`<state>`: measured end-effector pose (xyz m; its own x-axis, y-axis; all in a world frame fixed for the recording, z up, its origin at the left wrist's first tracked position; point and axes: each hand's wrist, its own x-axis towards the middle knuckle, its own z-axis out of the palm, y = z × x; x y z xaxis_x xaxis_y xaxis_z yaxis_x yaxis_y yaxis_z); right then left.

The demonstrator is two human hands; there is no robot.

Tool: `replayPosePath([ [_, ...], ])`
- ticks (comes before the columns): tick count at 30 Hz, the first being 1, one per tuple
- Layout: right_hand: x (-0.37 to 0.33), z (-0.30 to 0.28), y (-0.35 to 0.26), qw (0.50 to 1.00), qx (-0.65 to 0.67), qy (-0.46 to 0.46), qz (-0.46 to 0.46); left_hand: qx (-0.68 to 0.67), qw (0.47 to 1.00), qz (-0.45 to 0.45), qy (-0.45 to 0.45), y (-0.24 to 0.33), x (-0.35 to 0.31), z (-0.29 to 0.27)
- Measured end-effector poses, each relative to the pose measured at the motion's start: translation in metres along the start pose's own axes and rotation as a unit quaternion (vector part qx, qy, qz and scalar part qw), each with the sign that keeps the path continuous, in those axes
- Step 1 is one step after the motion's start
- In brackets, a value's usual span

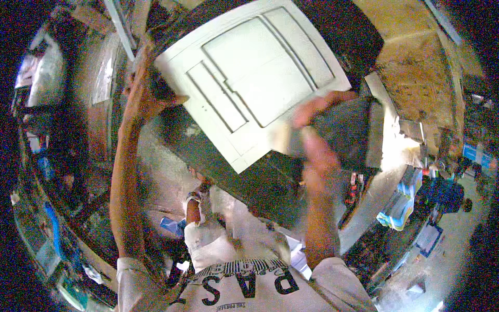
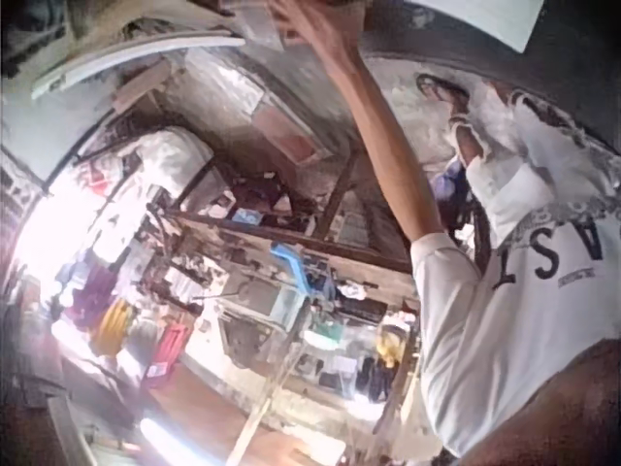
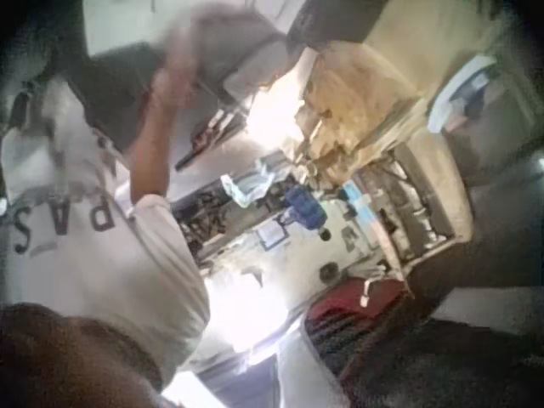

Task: The person grinds the edges of a small rectangular metal part using a bench grinder, then positions the part and several long metal strips onto a white metal panel.

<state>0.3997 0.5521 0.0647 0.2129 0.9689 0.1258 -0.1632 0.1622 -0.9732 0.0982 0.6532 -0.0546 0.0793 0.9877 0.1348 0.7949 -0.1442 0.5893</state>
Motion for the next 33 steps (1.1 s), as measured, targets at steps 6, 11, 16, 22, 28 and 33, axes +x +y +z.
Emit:
replayPosePath([
  [6,-0.034,-0.125,-0.002,0.757,-0.622,0.101,0.172,0.053,0.978,-0.200,-0.018,0.052,-0.070,-0.011],
  [11,-0.066,-0.106,0.015,0.703,-0.697,0.114,-0.084,0.096,0.974,-0.194,0.069,0.016,-0.142,-0.017],
  [16,-0.107,-0.067,0.034,0.836,-0.528,-0.078,0.130,-0.313,0.914,-0.178,0.187,0.039,-0.159,-0.072],
  [22,-0.096,-0.060,0.052,0.851,-0.460,-0.081,0.241,-0.297,0.892,-0.195,0.279,0.006,-0.178,-0.123],
  [28,-0.066,-0.064,0.049,0.811,-0.508,-0.072,0.281,-0.289,0.934,-0.124,0.168,-0.016,-0.142,-0.084],
  [33,-0.075,-0.081,0.047,0.787,-0.555,-0.067,0.260,-0.229,0.945,-0.147,0.179,-0.001,-0.085,-0.037],
])
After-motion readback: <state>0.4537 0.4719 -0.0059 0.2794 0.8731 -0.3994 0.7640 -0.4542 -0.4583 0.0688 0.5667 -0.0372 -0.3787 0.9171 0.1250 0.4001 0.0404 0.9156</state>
